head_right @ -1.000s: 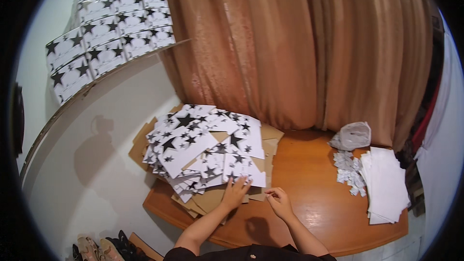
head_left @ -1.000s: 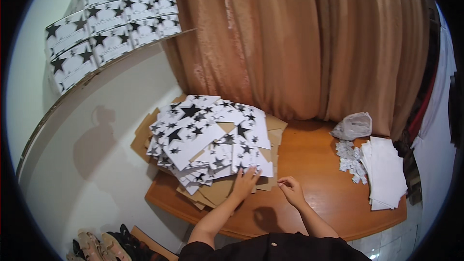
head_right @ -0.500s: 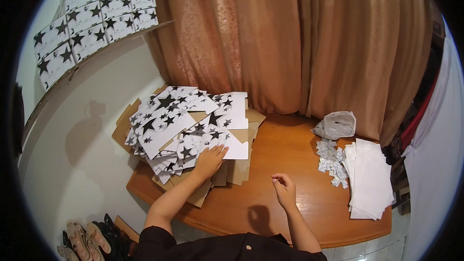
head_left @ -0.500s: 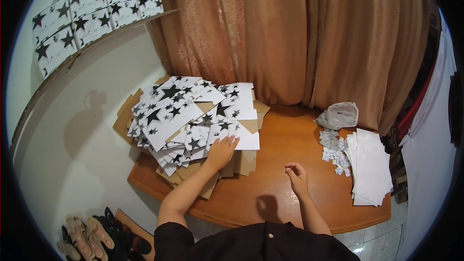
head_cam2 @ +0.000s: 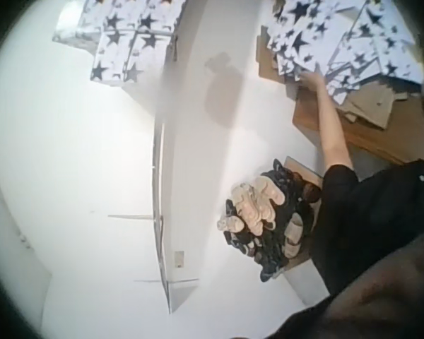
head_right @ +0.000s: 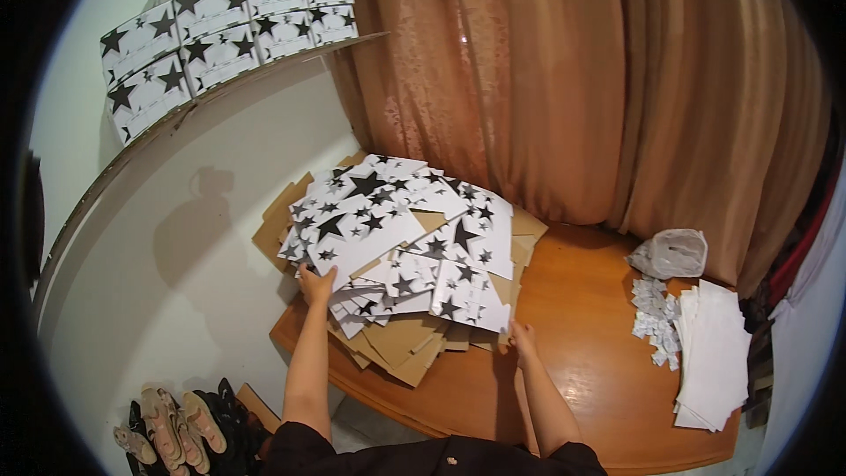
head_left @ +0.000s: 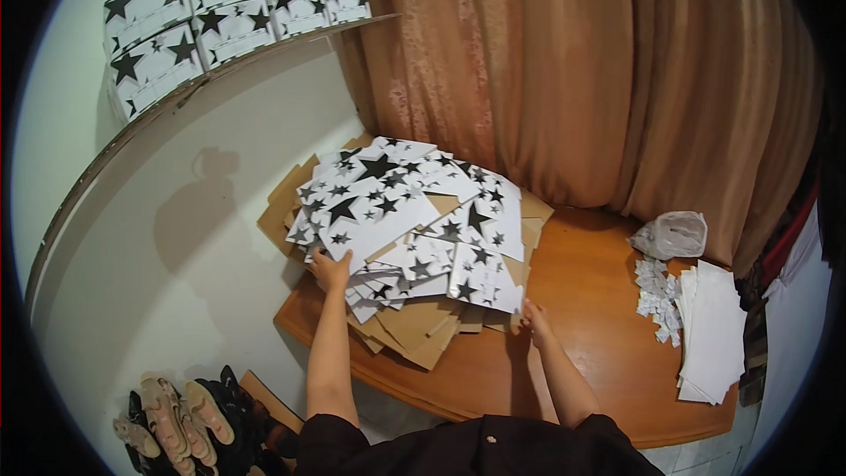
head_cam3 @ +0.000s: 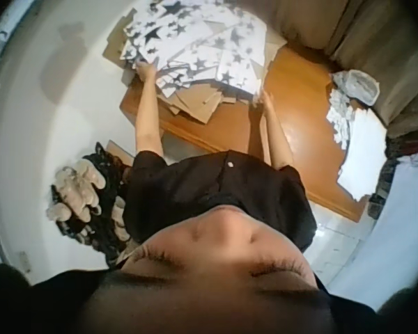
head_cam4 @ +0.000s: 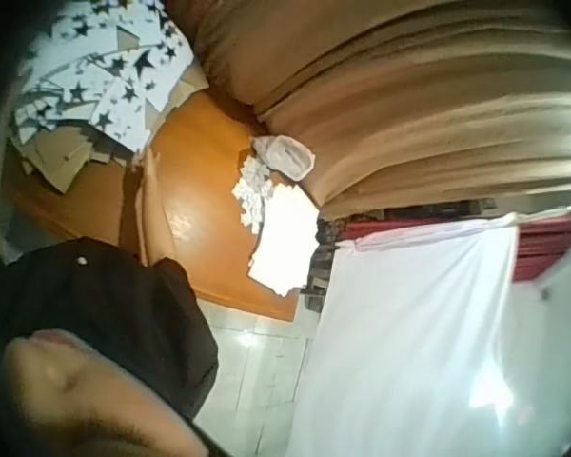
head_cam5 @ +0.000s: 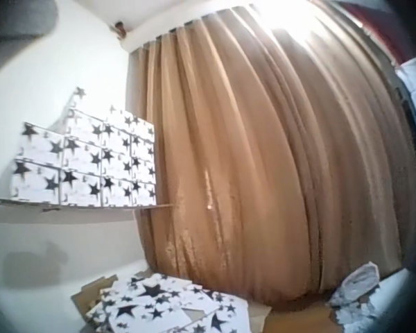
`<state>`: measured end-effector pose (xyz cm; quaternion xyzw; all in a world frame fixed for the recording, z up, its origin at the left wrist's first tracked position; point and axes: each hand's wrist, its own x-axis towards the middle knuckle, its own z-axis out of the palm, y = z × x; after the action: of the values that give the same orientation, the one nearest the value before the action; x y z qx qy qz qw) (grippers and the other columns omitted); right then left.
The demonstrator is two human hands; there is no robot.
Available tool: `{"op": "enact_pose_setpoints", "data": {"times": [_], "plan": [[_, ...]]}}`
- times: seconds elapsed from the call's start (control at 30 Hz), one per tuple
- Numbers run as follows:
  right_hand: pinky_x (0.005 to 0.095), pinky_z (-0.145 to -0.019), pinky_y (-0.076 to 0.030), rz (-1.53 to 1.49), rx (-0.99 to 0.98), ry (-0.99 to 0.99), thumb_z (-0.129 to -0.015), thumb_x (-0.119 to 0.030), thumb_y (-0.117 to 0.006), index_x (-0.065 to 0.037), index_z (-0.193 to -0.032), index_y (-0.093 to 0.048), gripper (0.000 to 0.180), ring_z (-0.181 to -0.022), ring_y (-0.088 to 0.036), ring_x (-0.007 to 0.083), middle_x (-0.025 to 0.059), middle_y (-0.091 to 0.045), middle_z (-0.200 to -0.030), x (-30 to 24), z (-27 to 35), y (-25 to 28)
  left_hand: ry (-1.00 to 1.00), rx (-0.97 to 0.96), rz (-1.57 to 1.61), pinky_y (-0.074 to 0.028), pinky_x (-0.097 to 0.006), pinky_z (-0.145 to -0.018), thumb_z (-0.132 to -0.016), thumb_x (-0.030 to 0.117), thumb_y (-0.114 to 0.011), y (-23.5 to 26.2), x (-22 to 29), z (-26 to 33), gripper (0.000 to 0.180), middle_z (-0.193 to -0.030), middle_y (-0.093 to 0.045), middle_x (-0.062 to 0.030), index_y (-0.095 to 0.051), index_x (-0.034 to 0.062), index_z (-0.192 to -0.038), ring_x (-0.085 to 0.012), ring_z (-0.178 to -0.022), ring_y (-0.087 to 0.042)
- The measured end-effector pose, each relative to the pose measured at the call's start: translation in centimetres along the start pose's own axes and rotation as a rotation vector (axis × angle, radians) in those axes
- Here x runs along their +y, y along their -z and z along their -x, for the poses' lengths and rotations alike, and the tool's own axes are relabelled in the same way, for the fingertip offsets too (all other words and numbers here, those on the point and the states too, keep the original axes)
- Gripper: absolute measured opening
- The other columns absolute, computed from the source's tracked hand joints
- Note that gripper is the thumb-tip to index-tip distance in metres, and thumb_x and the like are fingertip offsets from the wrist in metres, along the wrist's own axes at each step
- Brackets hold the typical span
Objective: Assemble flat cardboard shoe boxes, place tissue paper inside, and stack the completed boxes on a shelf.
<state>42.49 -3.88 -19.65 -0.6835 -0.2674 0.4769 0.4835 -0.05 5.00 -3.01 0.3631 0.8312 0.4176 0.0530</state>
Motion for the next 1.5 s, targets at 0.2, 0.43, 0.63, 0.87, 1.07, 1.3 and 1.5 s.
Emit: {"op": "enact_pose_setpoints", "data": {"times": [0.2, 0.43, 0.63, 0.87, 1.07, 1.3, 1.5], "plan": [[0.0227, -0.048, -0.044, -0.125, -0.320, 0.044, -0.081, -0.024, -0.065, -0.008, -0.093, -0.059, 0.021, -0.054, -0.054, 0.0134, 0.0037, -0.058, -0.072, -4.7, 1.9, -4.9, -0.124, -0.455, 0.337, -0.048, -0.033, -0.064, -0.075, 0.028, -0.073, -0.8, -7.7, -6.8, 0.045, -0.089, -0.063, -0.0134, -0.053, -0.0008, -0.104, -0.0213, -0.071, -0.063], [0.0350, -0.064, -0.058, -0.254, -0.472, 0.213, -0.089, -0.004, -0.047, -0.006, -0.135, -0.026, 0.051, -0.087, -0.062, 0.0246, 0.0150, -0.051, -0.116, -12.8, 10.7, -9.5, -0.241, -0.316, 0.931, -0.045, -0.023, -0.042, -0.097, 0.026, -0.043, 7.6, 2.7, -6.8, 0.025, -0.080, -0.059, -0.0065, -0.045, 0.0054, -0.110, -0.0133, -0.056, -0.057], [0.0380, -0.074, -0.059, -0.530, -0.587, 0.329, -0.090, -0.007, -0.046, -0.014, -0.142, -0.016, 0.060, -0.107, -0.056, 0.0272, 0.0137, -0.039, -0.132, -15.9, 12.9, -12.7, -0.392, -0.204, 1.050, -0.050, -0.026, -0.046, -0.096, 0.031, -0.046, 12.7, 3.8, -9.4, 0.030, -0.085, -0.058, -0.0068, -0.044, 0.0053, -0.111, -0.0130, -0.060, -0.059], [0.0341, -0.066, -0.056, -0.629, -0.575, 0.321, -0.091, -0.014, -0.051, -0.018, -0.138, -0.021, 0.055, -0.089, -0.060, 0.0228, 0.0087, -0.047, -0.120, -14.5, 13.0, -20.9, -0.303, -0.075, 1.205, -0.051, -0.026, -0.055, -0.095, 0.032, -0.048, 17.5, 1.6, -7.4, 0.035, -0.101, -0.057, -0.0073, -0.038, 0.0085, -0.119, -0.0146, -0.079, -0.061], [0.0337, -0.063, -0.050, -0.146, -0.227, 0.176, -0.088, -0.016, -0.053, -0.005, -0.120, -0.034, 0.038, -0.070, -0.058, 0.0189, 0.0103, -0.055, -0.098, -10.8, 12.4, -21.3, -0.287, -0.151, 1.289, -0.051, -0.028, -0.058, -0.095, 0.031, -0.049, 18.4, -0.5, -6.0, 0.035, -0.105, -0.057, -0.0068, -0.039, 0.0079, -0.120, -0.0157, -0.083, -0.060], [0.0440, -0.099, -0.033, 0.153, 0.076, 0.389, -0.073, -0.021, -0.071, 0.001, -0.134, -0.027, 0.078, -0.118, -0.040, 0.0363, 0.0260, -0.039, -0.126, -5.3, 10.1, -19.2, -0.337, -0.439, 1.400, -0.046, -0.029, -0.082, -0.096, 0.027, -0.049, 15.6, 0.0, -1.6, 0.031, -0.111, -0.054, -0.0059, -0.042, 0.0064, -0.118, -0.0144, -0.099, -0.054], [0.0458, -0.108, -0.016, 0.056, 0.648, 0.841, -0.071, -0.017, -0.074, -0.007, -0.143, -0.010, 0.097, -0.132, -0.018, 0.0382, 0.0233, -0.015, -0.141, -10.7, 12.9, -8.2, -0.395, -0.755, 1.460, -0.038, -0.032, -0.095, -0.096, 0.018, -0.046, 12.4, 0.1, 3.6, 0.027, -0.118, -0.051, -0.0071, -0.041, 0.0048, -0.119, -0.0162, -0.108, -0.049]]}}
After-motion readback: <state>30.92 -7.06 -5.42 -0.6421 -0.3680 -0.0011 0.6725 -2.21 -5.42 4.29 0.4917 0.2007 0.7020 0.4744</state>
